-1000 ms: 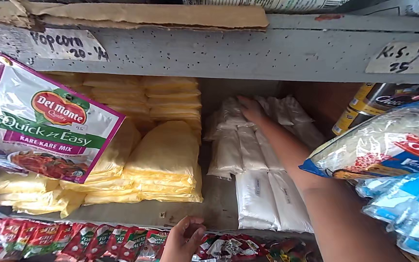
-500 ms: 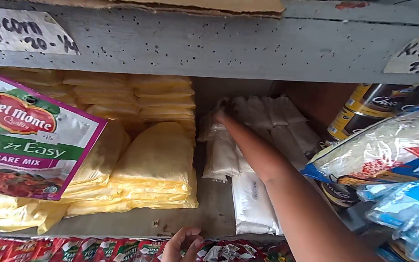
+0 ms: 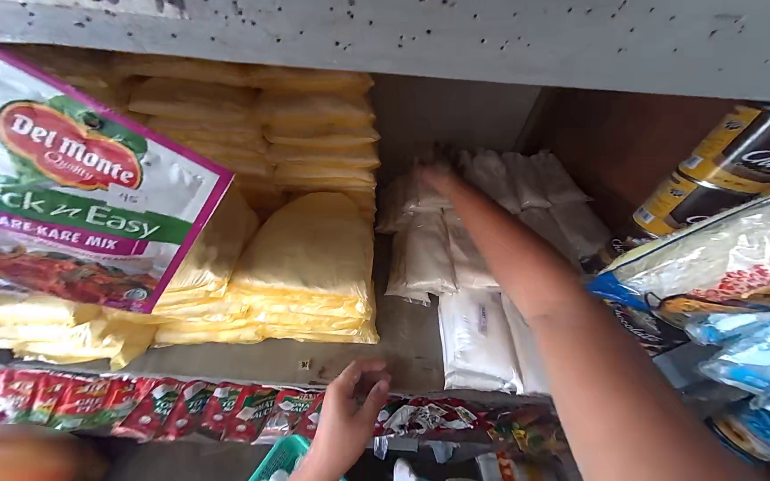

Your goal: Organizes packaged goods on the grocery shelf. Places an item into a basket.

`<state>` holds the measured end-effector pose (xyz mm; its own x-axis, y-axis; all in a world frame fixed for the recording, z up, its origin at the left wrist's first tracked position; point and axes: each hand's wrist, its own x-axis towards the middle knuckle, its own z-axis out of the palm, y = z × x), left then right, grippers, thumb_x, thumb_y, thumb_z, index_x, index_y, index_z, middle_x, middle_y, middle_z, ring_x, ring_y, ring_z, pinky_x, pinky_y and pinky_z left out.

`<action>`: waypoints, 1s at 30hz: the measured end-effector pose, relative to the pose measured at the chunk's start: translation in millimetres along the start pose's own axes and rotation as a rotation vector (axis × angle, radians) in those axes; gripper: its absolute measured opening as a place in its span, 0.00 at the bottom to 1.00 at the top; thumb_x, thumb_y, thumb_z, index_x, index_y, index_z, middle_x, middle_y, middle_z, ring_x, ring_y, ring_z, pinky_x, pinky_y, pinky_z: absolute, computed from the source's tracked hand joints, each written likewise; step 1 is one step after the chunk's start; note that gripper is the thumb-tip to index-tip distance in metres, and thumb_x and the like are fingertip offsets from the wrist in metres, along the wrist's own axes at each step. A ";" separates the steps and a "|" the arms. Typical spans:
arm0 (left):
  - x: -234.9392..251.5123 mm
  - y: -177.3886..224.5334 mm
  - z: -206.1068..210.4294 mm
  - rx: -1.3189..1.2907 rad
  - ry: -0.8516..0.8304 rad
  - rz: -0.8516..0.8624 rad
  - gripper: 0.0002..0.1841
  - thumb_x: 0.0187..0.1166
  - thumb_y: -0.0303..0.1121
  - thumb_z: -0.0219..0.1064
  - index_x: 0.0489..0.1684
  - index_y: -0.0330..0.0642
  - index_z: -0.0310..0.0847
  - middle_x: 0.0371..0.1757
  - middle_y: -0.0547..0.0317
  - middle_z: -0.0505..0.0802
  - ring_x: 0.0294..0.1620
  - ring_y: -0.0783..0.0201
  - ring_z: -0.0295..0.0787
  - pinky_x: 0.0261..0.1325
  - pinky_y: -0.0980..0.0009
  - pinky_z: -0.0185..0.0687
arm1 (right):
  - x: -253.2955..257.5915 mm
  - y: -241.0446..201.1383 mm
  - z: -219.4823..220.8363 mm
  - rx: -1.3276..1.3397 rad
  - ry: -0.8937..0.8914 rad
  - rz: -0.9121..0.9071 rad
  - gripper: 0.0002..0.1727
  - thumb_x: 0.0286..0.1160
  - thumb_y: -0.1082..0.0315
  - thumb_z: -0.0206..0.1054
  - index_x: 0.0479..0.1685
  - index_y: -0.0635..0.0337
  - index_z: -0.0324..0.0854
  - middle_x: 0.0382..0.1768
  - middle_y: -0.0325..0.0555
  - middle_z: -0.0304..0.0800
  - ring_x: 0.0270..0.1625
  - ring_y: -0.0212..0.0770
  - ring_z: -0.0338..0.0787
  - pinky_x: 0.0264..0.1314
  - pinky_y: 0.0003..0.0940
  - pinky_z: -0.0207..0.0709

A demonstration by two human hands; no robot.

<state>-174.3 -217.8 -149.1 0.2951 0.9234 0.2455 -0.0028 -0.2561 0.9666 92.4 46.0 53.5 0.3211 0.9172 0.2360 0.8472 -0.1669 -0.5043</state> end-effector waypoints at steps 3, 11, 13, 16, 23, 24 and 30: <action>36.7 17.5 21.1 0.021 0.011 0.088 0.19 0.80 0.29 0.66 0.65 0.26 0.79 0.54 0.48 0.93 0.53 0.65 0.93 0.60 0.68 0.89 | -19.5 14.9 -23.6 0.050 0.015 -0.027 0.45 0.88 0.39 0.53 0.96 0.57 0.46 0.95 0.66 0.35 0.95 0.71 0.36 0.90 0.74 0.38; 152.5 27.4 79.2 -0.069 0.249 -0.263 0.28 0.93 0.37 0.54 0.85 0.27 0.61 0.80 0.29 0.75 0.83 0.44 0.71 0.85 0.52 0.65 | -111.3 55.4 -49.8 0.151 -0.016 -0.065 0.43 0.90 0.48 0.56 0.95 0.65 0.46 0.93 0.72 0.42 0.94 0.69 0.48 0.92 0.63 0.49; 172.4 15.4 83.8 -0.081 0.355 -0.333 0.25 0.95 0.40 0.51 0.80 0.28 0.67 0.75 0.28 0.79 0.78 0.42 0.74 0.80 0.48 0.68 | -131.2 68.9 -45.7 0.132 -0.054 -0.010 0.42 0.92 0.49 0.55 0.94 0.68 0.46 0.93 0.73 0.42 0.94 0.67 0.49 0.93 0.62 0.48; 184.4 10.7 91.0 -0.041 0.335 -0.414 0.30 0.97 0.47 0.42 0.81 0.28 0.67 0.78 0.28 0.77 0.81 0.40 0.71 0.83 0.45 0.64 | -155.1 88.6 -36.8 0.151 -0.152 0.077 0.41 0.93 0.48 0.53 0.94 0.67 0.46 0.93 0.71 0.44 0.94 0.64 0.50 0.93 0.61 0.46; 174.1 31.6 120.9 -0.383 0.267 -0.504 0.32 0.96 0.51 0.40 0.78 0.30 0.70 0.76 0.31 0.79 0.77 0.41 0.74 0.76 0.43 0.71 | -179.0 107.6 -15.1 0.033 -0.216 -0.040 0.44 0.91 0.45 0.53 0.95 0.65 0.44 0.95 0.66 0.40 0.96 0.63 0.45 0.93 0.62 0.46; 173.7 35.4 123.6 -0.402 0.272 -0.517 0.31 0.96 0.50 0.40 0.79 0.29 0.68 0.76 0.30 0.78 0.77 0.40 0.74 0.77 0.43 0.71 | -177.3 106.9 -12.8 0.008 -0.198 -0.072 0.44 0.91 0.45 0.53 0.95 0.66 0.45 0.94 0.66 0.42 0.96 0.63 0.45 0.94 0.61 0.45; 183.4 31.6 111.5 -0.213 0.245 -0.473 0.31 0.97 0.48 0.38 0.77 0.27 0.69 0.76 0.29 0.79 0.78 0.40 0.74 0.79 0.46 0.68 | -163.4 101.7 9.5 -0.245 -0.164 -0.236 0.42 0.93 0.40 0.40 0.95 0.63 0.48 0.95 0.60 0.42 0.97 0.61 0.39 0.96 0.59 0.34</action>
<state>-13.7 -88.5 -81.6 0.0812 0.9692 -0.2325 -0.1242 0.2412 0.9625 122.1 -117.4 -44.2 0.0497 0.9832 0.1755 0.9722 -0.0074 -0.2340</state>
